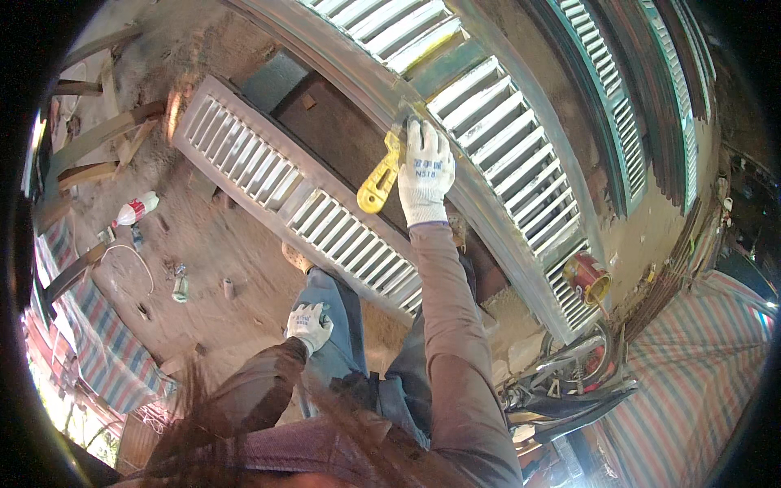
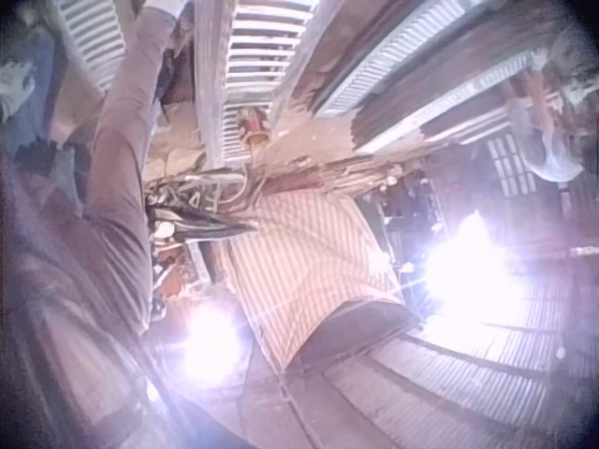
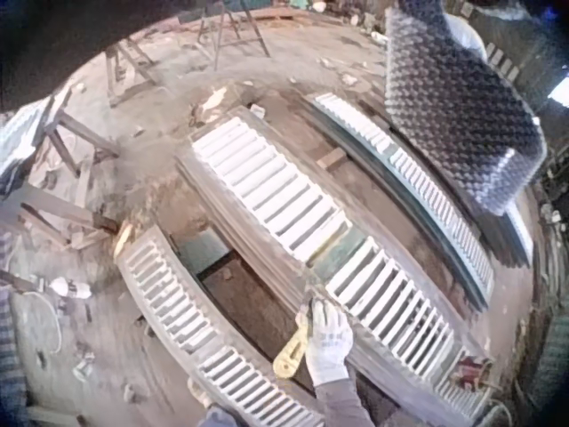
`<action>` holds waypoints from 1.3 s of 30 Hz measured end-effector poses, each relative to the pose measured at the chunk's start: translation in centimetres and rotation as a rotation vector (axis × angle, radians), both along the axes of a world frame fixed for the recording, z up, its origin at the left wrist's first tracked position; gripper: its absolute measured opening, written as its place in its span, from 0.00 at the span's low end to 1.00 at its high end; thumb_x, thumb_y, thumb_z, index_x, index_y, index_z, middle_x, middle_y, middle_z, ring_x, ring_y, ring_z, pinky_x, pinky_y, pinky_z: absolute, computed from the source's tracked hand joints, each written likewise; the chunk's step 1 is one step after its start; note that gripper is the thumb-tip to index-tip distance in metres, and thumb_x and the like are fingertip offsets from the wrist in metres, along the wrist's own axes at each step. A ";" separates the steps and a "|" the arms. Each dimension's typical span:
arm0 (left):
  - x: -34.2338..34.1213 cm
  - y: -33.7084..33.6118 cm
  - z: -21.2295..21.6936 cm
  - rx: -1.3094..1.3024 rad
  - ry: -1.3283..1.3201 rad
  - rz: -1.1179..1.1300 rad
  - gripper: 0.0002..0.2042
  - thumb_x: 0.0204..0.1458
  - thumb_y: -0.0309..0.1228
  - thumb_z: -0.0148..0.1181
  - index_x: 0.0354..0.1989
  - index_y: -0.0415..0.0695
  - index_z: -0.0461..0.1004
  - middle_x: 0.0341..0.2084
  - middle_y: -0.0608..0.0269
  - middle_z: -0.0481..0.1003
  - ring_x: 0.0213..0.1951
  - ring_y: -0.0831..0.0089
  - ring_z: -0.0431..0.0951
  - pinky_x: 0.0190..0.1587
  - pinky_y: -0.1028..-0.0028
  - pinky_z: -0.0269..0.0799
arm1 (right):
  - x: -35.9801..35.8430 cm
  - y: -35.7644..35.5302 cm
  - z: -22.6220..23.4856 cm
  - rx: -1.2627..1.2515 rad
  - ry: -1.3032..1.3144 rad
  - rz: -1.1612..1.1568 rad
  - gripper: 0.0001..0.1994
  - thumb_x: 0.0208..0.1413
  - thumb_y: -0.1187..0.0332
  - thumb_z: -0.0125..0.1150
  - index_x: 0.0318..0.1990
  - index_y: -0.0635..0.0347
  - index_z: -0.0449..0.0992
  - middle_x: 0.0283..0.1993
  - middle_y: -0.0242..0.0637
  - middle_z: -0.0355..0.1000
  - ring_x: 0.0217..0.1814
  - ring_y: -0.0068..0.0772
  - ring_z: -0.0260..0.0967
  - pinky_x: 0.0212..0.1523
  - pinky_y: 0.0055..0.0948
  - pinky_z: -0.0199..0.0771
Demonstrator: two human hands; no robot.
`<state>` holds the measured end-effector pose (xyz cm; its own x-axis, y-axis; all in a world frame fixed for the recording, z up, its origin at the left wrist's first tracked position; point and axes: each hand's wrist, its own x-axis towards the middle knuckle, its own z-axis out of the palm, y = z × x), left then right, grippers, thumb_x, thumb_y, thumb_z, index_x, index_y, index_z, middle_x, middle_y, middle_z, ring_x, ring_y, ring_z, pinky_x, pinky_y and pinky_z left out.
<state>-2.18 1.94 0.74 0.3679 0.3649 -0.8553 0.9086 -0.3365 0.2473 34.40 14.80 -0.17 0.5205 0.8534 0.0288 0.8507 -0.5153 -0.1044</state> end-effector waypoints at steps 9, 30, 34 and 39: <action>0.6 0.5 0.6 -0.020 0.000 0.012 0.21 0.48 0.40 0.51 0.49 0.43 0.76 0.40 0.51 0.78 0.45 0.55 0.76 0.51 0.59 0.69 | -1.7 -0.6 -2.2 -0.096 -0.112 0.208 0.21 0.53 0.68 0.55 0.56 0.51 0.71 0.54 0.32 0.68 0.57 0.39 0.66 0.55 0.39 0.70; -0.6 0.2 0.2 -0.045 -0.005 0.040 0.23 0.50 0.42 0.50 0.52 0.44 0.75 0.45 0.56 0.78 0.49 0.57 0.74 0.51 0.58 0.69 | 3.6 0.0 -1.8 0.056 -0.014 0.031 0.22 0.51 0.70 0.56 0.56 0.49 0.73 0.56 0.35 0.72 0.55 0.41 0.69 0.53 0.40 0.72; -1.7 -0.2 -0.1 -0.019 -0.033 0.071 0.23 0.49 0.42 0.50 0.50 0.43 0.76 0.44 0.56 0.78 0.48 0.57 0.74 0.51 0.59 0.68 | 2.5 1.3 -1.7 0.016 0.004 -0.018 0.20 0.52 0.69 0.54 0.55 0.44 0.74 0.56 0.34 0.72 0.55 0.40 0.70 0.54 0.39 0.72; -2.3 1.1 -0.2 -0.039 -0.075 0.086 0.23 0.49 0.42 0.51 0.51 0.43 0.75 0.44 0.56 0.77 0.48 0.56 0.74 0.52 0.59 0.68 | 3.1 0.1 -1.7 -0.025 0.005 0.184 0.20 0.53 0.69 0.54 0.54 0.44 0.76 0.54 0.33 0.74 0.55 0.40 0.71 0.55 0.38 0.71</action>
